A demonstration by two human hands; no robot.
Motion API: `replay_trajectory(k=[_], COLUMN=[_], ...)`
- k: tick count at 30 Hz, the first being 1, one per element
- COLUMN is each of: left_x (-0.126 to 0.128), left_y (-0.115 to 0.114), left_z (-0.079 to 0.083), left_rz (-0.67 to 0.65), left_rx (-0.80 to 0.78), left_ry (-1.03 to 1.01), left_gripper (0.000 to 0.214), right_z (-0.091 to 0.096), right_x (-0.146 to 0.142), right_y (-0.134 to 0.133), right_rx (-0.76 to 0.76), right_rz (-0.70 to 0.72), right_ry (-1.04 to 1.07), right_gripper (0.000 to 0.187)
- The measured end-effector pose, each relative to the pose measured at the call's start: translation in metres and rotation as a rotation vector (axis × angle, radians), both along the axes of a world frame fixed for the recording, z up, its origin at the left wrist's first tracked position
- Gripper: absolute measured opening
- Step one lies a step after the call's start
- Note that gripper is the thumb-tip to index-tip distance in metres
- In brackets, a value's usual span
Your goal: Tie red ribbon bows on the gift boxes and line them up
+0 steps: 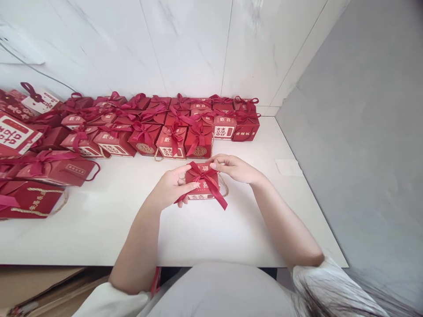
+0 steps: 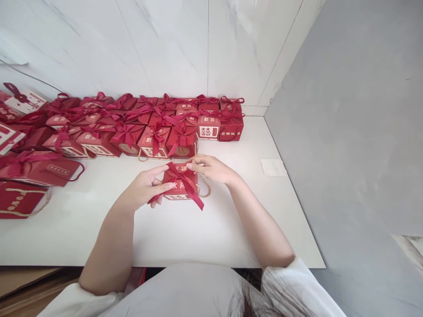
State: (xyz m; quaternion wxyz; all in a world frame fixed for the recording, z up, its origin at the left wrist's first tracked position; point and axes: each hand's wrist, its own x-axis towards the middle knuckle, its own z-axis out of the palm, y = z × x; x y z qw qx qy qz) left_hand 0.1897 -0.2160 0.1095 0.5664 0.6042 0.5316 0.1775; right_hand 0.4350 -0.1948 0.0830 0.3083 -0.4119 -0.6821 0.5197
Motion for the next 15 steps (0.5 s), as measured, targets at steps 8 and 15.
replay_trajectory(k=[8,15], left_x=[-0.007,-0.005], left_y=[-0.009,-0.013], left_z=[0.016,0.019], left_rz=[-0.268,-0.177], left_rx=[0.119,0.415], left_ry=[0.292,0.462], left_gripper=[0.074,0.048], right_z=[-0.01,0.0], right_x=[-0.001,0.002], right_y=[0.005,0.002], right_rx=[-0.011,-0.052], right_rz=[-0.022,-0.07], right_ry=[0.059,0.188], right_gripper=[0.038,0.027])
